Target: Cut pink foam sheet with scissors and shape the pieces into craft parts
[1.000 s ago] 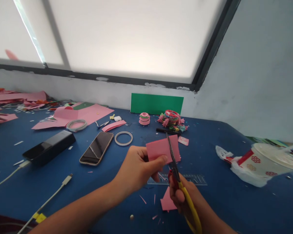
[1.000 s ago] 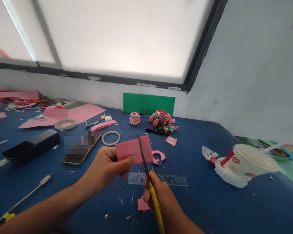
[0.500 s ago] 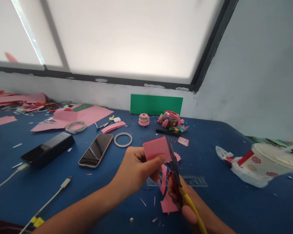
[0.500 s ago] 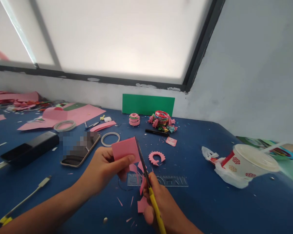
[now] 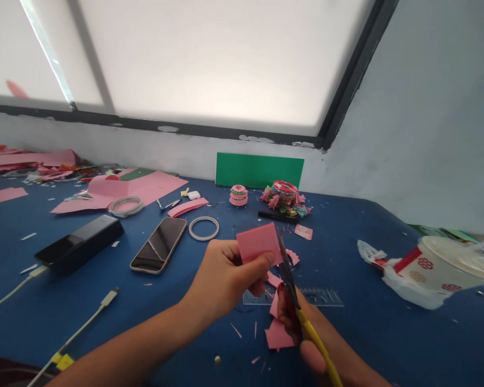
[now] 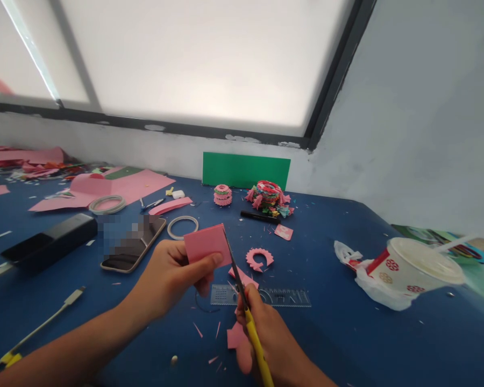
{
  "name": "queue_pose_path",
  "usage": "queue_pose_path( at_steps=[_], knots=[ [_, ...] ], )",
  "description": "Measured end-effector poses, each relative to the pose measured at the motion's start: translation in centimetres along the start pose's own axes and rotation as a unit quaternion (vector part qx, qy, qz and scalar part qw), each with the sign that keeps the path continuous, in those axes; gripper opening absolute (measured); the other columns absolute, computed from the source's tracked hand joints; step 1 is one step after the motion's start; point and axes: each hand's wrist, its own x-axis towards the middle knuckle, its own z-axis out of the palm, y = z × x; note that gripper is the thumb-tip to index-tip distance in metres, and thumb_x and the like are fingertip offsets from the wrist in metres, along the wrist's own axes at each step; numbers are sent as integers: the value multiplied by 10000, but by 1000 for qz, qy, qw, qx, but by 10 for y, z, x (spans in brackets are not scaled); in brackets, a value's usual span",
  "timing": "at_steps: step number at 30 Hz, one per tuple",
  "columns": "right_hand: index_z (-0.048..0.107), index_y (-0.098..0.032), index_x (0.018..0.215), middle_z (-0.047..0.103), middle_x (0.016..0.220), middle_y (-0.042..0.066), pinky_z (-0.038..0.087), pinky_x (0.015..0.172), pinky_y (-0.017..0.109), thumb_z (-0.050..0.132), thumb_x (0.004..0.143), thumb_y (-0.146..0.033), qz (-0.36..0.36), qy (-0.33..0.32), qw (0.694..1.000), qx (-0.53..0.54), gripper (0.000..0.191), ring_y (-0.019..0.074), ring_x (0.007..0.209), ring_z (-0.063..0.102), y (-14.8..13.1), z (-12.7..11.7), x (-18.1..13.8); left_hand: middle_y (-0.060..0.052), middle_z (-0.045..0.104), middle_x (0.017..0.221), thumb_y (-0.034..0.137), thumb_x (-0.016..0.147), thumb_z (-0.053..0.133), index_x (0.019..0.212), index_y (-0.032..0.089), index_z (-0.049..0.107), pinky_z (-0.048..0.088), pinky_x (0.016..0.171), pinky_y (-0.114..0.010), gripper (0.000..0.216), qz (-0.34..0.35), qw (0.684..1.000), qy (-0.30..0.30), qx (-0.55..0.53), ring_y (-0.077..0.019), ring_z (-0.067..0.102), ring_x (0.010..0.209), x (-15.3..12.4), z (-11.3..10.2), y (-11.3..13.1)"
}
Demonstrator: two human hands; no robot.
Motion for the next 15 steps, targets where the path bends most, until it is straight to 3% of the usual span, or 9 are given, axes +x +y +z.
queue_pose_path(
  at_steps=[3, 7, 10, 15],
  knots=[
    [540, -213, 851, 579, 729, 26, 428, 642, 275, 588, 654, -653, 1, 11, 1000, 3, 484, 178, 653, 531, 0, 4, 0, 21, 524, 423, 311, 720, 611, 493, 136, 563, 378, 399, -167, 290, -1, 1000, 4, 9, -66, 469, 383, 0, 0, 1],
    [501, -205, 692, 468, 517, -18, 375, 486, 246, 408, 744, -701, 89, 50, 994, 45, 507, 136, 468, 459, 3, 12, 6, 21, 527, 421, 301, 721, 610, 491, 135, 560, 371, 395, -162, 288, -2, 1000, 5, 11, -63, 466, 381, 0, 0, 1],
    [485, -209, 651, 434, 456, -25, 330, 423, 237, 320, 779, -701, 131, 44, 988, 76, 535, 127, 401, 425, 8, 14, 11, 24, 527, 426, 293, 727, 608, 496, 135, 558, 370, 396, -156, 284, 1, 1000, 2, 5, -58, 465, 385, 1, 1, 1],
    [474, -220, 626, 444, 412, -15, 300, 385, 233, 273, 786, -703, 141, 29, 987, 77, 547, 129, 368, 415, 9, 14, 12, 27, 527, 427, 290, 725, 611, 493, 136, 559, 378, 397, -157, 284, -4, 1000, 7, 7, -60, 470, 383, 0, 1, 0]
  ],
)
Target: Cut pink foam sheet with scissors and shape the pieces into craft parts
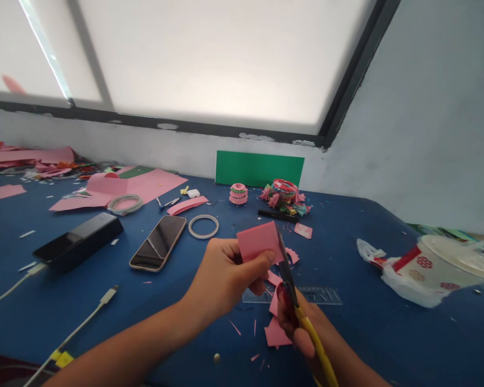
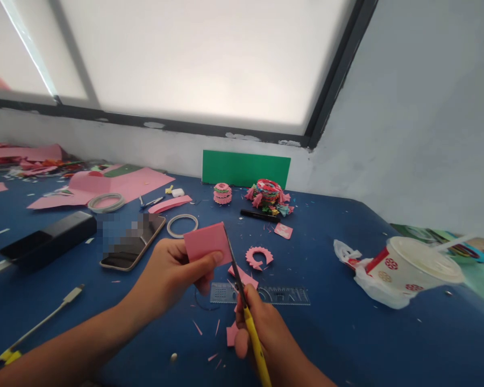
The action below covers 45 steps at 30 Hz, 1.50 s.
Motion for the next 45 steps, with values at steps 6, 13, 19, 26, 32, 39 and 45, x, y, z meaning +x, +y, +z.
queue_pose_path(
  at_steps=[6, 13, 19, 26, 32, 39, 45],
  knots=[
    [436, -217, 582, 444, 395, -16, 283, 372, 218, 321, 783, -661, 76, 21, 996, 31, 502, 119, 365, 391, -18, 8, -13, 26, 533, 420, 286, 712, 631, 480, 138, 564, 385, 402, -162, 283, -1, 1000, -1, -12, -62, 472, 382, 0, 0, 1],
    [435, -203, 618, 414, 443, -52, 265, 375, 205, 503, 536, -812, -24, -11, 999, 46, 618, 81, 376, 340, -16, 2, -13, 30, 528, 425, 279, 725, 623, 514, 134, 571, 381, 400, -152, 261, -6, 999, -18, -45, -56, 472, 379, 0, 1, -1],
    [418, -201, 668, 440, 509, -56, 276, 374, 203, 612, 470, -776, -121, -16, 990, 68, 638, 64, 383, 338, -19, -4, -11, 40, 526, 476, 247, 738, 609, 586, 131, 582, 391, 413, -141, 193, -50, 991, -114, -42, -52, 495, 404, 2, 0, -4],
    [406, -206, 760, 466, 434, -79, 321, 415, 195, 641, 740, -474, -215, -20, 967, 137, 356, 80, 375, 422, -21, -10, -10, 38, 514, 482, 250, 734, 603, 618, 116, 608, 344, 368, -132, 177, -123, 952, -276, 47, -44, 454, 371, 1, -1, -9],
    [381, -216, 742, 545, 574, -73, 360, 407, 170, 690, 735, -289, -254, 46, 954, 150, 317, 69, 424, 481, -25, -19, -10, 41, 488, 491, 367, 787, 560, 720, 122, 662, 329, 363, -152, 274, -124, 941, -296, 108, -62, 423, 395, 2, -2, -7],
    [399, -212, 731, 556, 617, -60, 386, 438, 203, 677, 746, -305, -249, 92, 959, 103, 294, 84, 456, 511, -20, -23, -9, 8, 596, 592, 289, 835, 549, 730, 229, 724, 368, 568, -217, 213, 155, 929, -81, 326, -114, 494, 589, 6, 3, -16],
    [383, -215, 752, 553, 614, -59, 417, 473, 209, 669, 761, -274, -262, 68, 953, 137, 292, 89, 482, 536, -20, -21, -9, -38, 664, 899, 299, 769, 629, 701, 225, 708, 445, 598, -234, 128, 226, 937, -26, 266, -152, 576, 744, 7, 5, -19]
  ],
)
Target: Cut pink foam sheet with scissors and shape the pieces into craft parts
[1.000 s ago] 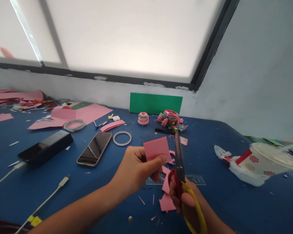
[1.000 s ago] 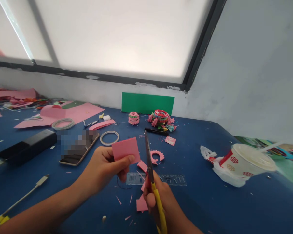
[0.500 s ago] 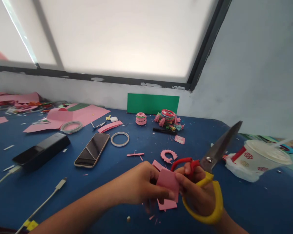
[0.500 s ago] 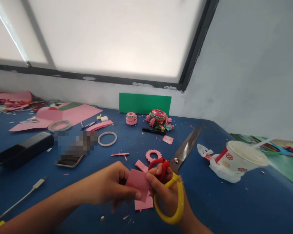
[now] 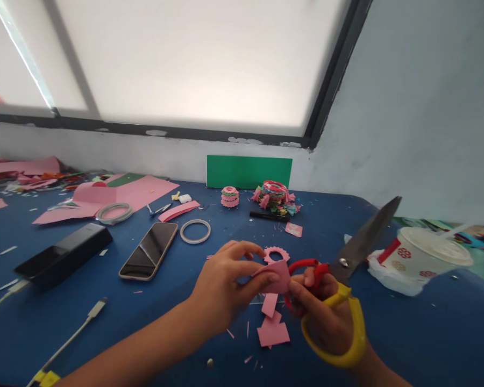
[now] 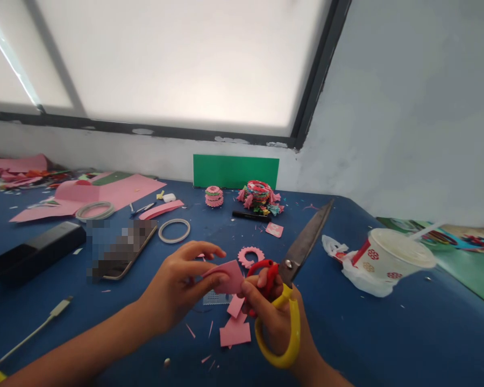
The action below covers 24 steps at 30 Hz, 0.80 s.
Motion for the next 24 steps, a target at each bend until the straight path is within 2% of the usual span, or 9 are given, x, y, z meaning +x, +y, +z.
queue_pose_path(
  at_steps=[3, 5, 8, 11, 13, 16, 19, 21, 24],
  knots=[
    [381, -213, 734, 563, 594, -60, 436, 484, 199, 676, 754, -256, -8, -12, 999, 41, 299, 98, 517, 563, -1, 4, 0, -16, 671, 849, 320, 766, 628, 951, 217, 614, 441, 455, -189, 212, -116, 977, 3, -176, -106, 572, 579, -1, 4, 0],
    [384, -210, 723, 575, 600, -57, 446, 497, 190, 687, 743, -247, -15, -5, 999, 51, 305, 96, 538, 574, -2, 6, 1, -16, 673, 884, 305, 785, 607, 962, 209, 548, 461, 456, -184, 210, -143, 961, 35, -236, -96, 579, 574, -4, 8, 0],
    [399, -209, 718, 599, 625, -43, 462, 513, 189, 695, 732, -243, -28, 2, 999, 44, 298, 99, 561, 584, -5, 8, 1, -13, 672, 860, 236, 784, 605, 793, 181, 576, 473, 527, -176, 63, -78, 979, 30, -188, -99, 602, 651, -9, 14, 1],
    [401, -211, 704, 604, 604, -33, 463, 491, 195, 706, 713, -262, -41, -7, 998, 36, 310, 107, 536, 573, -10, 12, 0, -6, 675, 772, 202, 741, 656, 791, 181, 652, 469, 565, -170, 55, -25, 989, 11, -144, -101, 602, 665, -10, 15, 4],
    [402, -210, 696, 596, 598, -30, 460, 473, 201, 703, 711, -309, -28, -7, 999, 38, 317, 109, 511, 565, -12, 14, -1, -4, 684, 770, 201, 728, 672, 796, 189, 681, 472, 577, -163, 69, -39, 987, 17, -155, -99, 605, 670, -8, 13, 5],
    [423, -211, 708, 545, 598, -30, 414, 397, 200, 587, 751, -530, 2, -38, 997, 61, 361, 96, 432, 498, -12, 12, -2, 4, 688, 740, 204, 717, 683, 754, 191, 691, 471, 559, -149, 40, -83, 978, 30, -186, -89, 598, 638, -5, 6, 7],
    [467, -202, 713, 470, 584, -41, 321, 350, 185, 530, 592, -769, 4, -101, 995, 7, 583, 72, 403, 379, -9, 6, -2, 10, 685, 701, 204, 699, 698, 729, 186, 677, 468, 528, -141, 41, -99, 971, 46, -213, -81, 589, 600, -3, -1, 8],
    [488, -196, 709, 460, 587, -38, 313, 373, 196, 568, 452, -807, 18, -120, 990, -67, 668, 81, 441, 372, -7, 2, -3, 16, 683, 693, 197, 688, 706, 725, 185, 666, 473, 527, -136, 55, -98, 968, 59, -225, -77, 594, 594, -2, -5, 9],
    [489, -199, 698, 466, 584, -33, 326, 414, 214, 631, 478, -749, 52, -136, 977, -156, 609, 104, 481, 393, -6, -2, -3, 29, 669, 657, 192, 657, 726, 724, 183, 653, 459, 483, -121, 99, -91, 968, 89, -218, -66, 578, 549, 0, -9, 13]
  ],
)
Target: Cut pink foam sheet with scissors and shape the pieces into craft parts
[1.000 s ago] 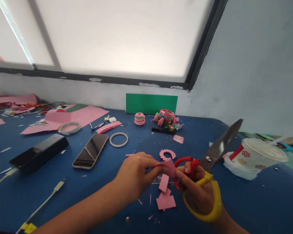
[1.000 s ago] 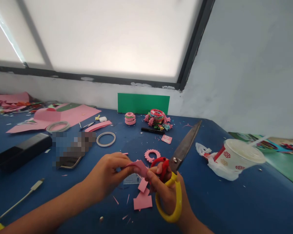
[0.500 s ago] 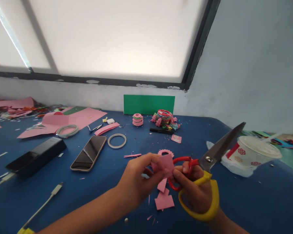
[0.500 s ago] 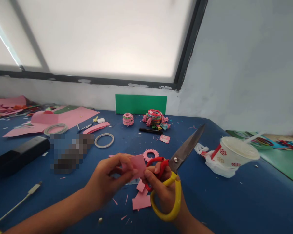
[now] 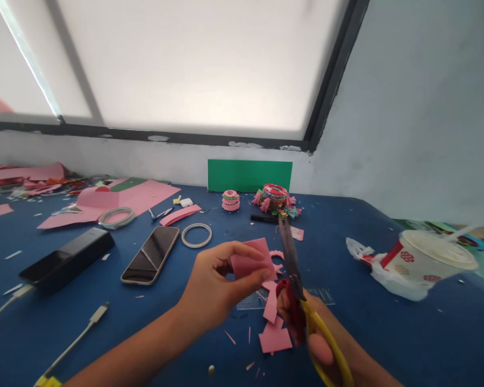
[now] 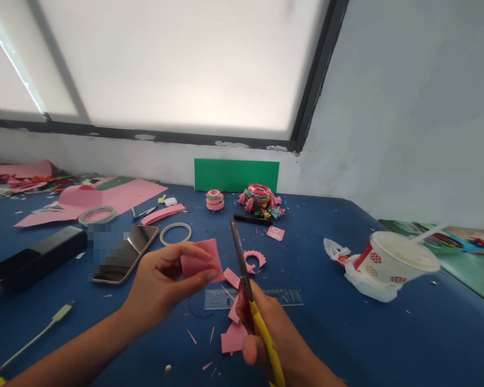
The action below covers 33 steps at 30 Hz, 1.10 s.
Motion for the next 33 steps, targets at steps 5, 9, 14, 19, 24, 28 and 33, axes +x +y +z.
queue_pose_path(
  at_steps=[5, 9, 14, 19, 24, 28, 33],
  knots=[
    [509, -198, 697, 481, 584, -28, 327, 446, 214, 657, 556, -671, 26, -26, 996, -78, 516, 121, 513, 418, -4, 4, 2, 34, 618, 581, 213, 632, 731, 718, 174, 655, 394, 393, -132, 121, 19, 997, 54, 56, -55, 486, 454, 4, -5, 6],
    [497, -205, 649, 451, 533, -26, 307, 422, 219, 581, 632, -683, 33, -17, 998, -56, 485, 123, 470, 408, -12, 11, 3, 13, 612, 596, 261, 640, 725, 738, 175, 668, 354, 377, -157, 142, 10, 993, 73, 94, -77, 484, 474, 5, -7, 6],
    [545, -211, 686, 478, 541, -13, 307, 417, 222, 609, 626, -652, 46, -21, 997, -50, 450, 142, 479, 438, -26, 13, 2, 18, 600, 567, 272, 640, 723, 739, 170, 667, 354, 390, -163, 153, -3, 993, 77, 93, -74, 466, 457, 5, -7, 6],
    [561, -208, 673, 494, 572, -5, 343, 450, 237, 683, 550, -629, 26, -25, 997, -61, 455, 170, 531, 476, -24, 11, 1, 4, 627, 598, 278, 649, 719, 755, 167, 667, 371, 412, -164, 162, -13, 994, 71, 84, -88, 508, 499, 4, -9, 7],
    [529, -221, 697, 447, 556, -24, 317, 443, 238, 686, 533, -636, 45, -27, 997, -61, 473, 159, 513, 446, -13, 10, 0, 17, 628, 583, 249, 643, 720, 750, 164, 669, 376, 400, -150, 146, -8, 994, 74, 76, -71, 490, 466, 3, -7, 7],
    [524, -228, 716, 456, 585, -26, 308, 448, 240, 738, 457, -617, 29, -32, 997, -65, 514, 150, 517, 425, -7, 8, 0, 9, 656, 617, 211, 635, 721, 731, 162, 669, 425, 429, -157, 119, -1, 995, 84, 53, -88, 547, 504, 4, -4, 8],
    [529, -220, 696, 454, 571, -26, 298, 428, 231, 702, 542, -611, 44, -27, 996, -68, 455, 137, 492, 414, -7, 8, -1, -1, 676, 692, 210, 631, 730, 731, 169, 667, 466, 479, -171, 125, 6, 995, 96, 28, -103, 586, 563, 4, -4, 6]
  ],
)
